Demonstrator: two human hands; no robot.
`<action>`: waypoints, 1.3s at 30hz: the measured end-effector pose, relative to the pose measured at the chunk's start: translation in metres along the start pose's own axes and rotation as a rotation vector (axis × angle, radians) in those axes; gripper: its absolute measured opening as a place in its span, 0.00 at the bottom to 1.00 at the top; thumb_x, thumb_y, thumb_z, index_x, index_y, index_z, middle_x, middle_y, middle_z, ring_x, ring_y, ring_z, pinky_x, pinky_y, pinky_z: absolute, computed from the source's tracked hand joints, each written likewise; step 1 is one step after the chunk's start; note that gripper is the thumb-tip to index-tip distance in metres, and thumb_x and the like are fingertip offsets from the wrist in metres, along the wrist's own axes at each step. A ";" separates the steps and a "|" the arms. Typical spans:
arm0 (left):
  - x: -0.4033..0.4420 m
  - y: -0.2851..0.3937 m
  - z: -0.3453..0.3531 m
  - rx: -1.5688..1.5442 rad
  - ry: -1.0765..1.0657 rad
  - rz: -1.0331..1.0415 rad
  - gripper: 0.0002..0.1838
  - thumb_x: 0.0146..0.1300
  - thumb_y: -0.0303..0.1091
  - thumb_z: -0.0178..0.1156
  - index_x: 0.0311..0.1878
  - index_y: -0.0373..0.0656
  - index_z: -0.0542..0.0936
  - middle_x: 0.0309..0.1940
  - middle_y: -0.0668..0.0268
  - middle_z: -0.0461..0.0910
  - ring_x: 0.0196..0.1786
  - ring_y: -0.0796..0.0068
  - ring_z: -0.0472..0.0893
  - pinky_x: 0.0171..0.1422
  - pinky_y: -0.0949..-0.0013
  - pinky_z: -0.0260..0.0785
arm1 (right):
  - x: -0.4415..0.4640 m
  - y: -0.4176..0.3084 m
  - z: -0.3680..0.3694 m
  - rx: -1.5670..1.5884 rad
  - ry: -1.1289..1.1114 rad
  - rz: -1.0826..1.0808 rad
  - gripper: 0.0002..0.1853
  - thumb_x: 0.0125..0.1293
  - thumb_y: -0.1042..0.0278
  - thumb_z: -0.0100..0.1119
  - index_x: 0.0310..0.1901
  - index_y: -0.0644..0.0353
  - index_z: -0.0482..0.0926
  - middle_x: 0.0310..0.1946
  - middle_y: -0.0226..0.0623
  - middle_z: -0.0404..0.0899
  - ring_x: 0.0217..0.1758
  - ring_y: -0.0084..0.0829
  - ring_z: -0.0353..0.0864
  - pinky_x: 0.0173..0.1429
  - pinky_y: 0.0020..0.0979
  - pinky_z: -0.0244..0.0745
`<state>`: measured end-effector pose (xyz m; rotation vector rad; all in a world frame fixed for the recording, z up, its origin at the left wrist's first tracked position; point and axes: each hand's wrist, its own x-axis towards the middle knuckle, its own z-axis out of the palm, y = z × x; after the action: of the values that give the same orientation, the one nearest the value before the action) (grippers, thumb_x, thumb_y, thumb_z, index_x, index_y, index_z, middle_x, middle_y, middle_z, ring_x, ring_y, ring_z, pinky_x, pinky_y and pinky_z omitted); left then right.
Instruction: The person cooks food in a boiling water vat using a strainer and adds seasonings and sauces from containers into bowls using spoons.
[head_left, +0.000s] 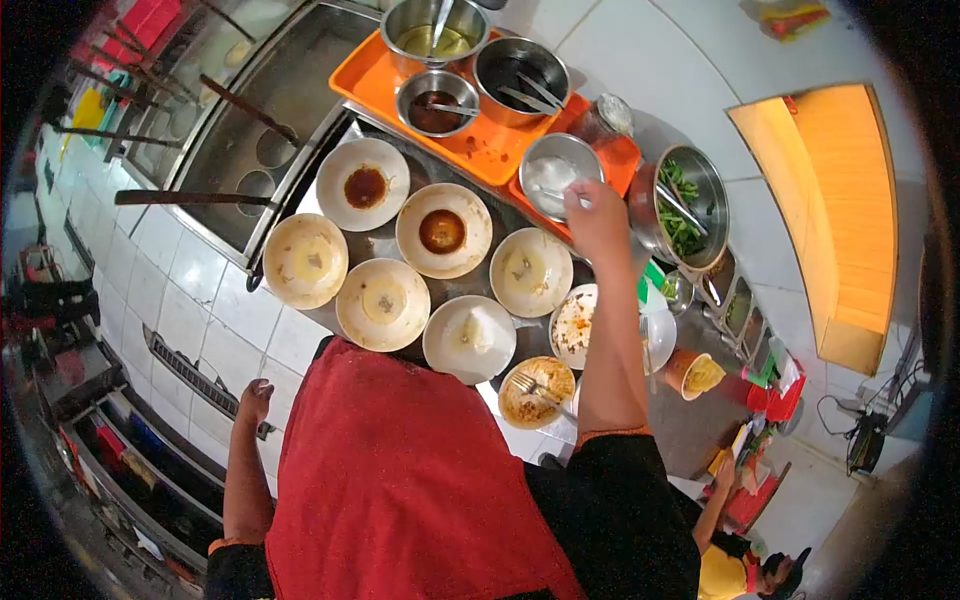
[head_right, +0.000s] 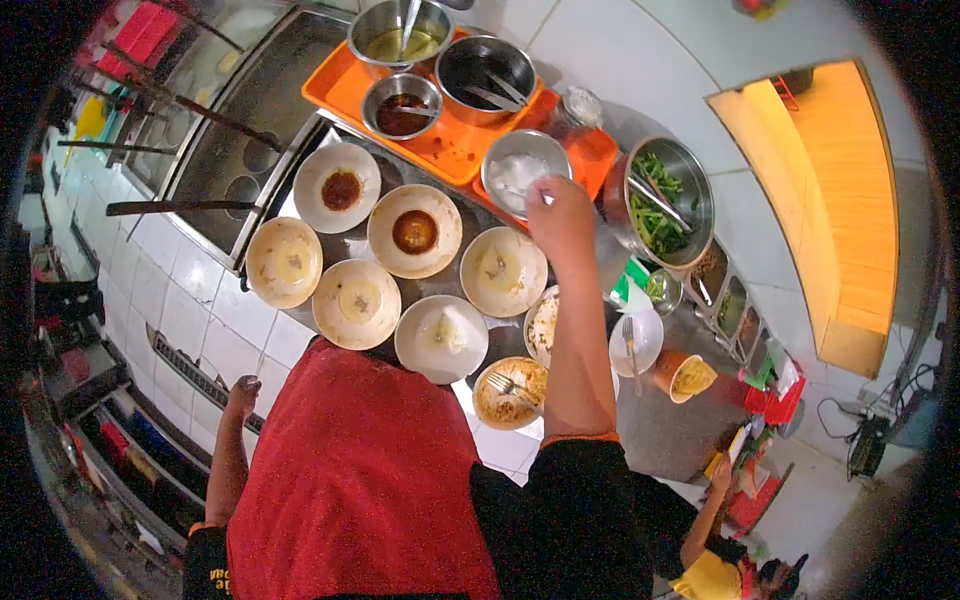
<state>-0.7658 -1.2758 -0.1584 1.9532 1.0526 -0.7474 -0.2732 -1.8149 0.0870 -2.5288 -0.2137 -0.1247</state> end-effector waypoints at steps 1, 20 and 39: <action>0.004 -0.009 0.003 -0.011 0.007 -0.024 0.21 0.66 0.38 0.59 0.56 0.34 0.74 0.50 0.50 0.80 0.55 0.60 0.79 0.58 0.64 0.70 | 0.002 0.014 0.001 0.012 -0.014 0.018 0.10 0.60 0.66 0.60 0.37 0.65 0.82 0.33 0.44 0.84 0.39 0.41 0.84 0.47 0.36 0.76; -0.051 0.107 -0.011 0.061 0.137 0.033 0.19 0.62 0.44 0.61 0.45 0.35 0.79 0.38 0.50 0.83 0.45 0.60 0.81 0.50 0.61 0.71 | -0.061 -0.154 0.103 0.159 -0.187 -0.403 0.06 0.62 0.69 0.55 0.32 0.61 0.78 0.32 0.42 0.78 0.39 0.47 0.76 0.46 0.46 0.70; 0.018 0.012 0.038 -0.203 0.133 0.176 0.10 0.62 0.35 0.55 0.34 0.37 0.75 0.26 0.60 0.77 0.32 0.69 0.75 0.40 0.66 0.70 | 0.122 -0.056 0.023 -0.383 0.150 -0.106 0.10 0.64 0.66 0.54 0.38 0.65 0.76 0.33 0.50 0.81 0.43 0.51 0.80 0.49 0.46 0.74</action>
<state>-0.7517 -1.3040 -0.1882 1.9099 0.9778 -0.4024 -0.1627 -1.7410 0.1159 -2.8703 -0.2864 -0.4327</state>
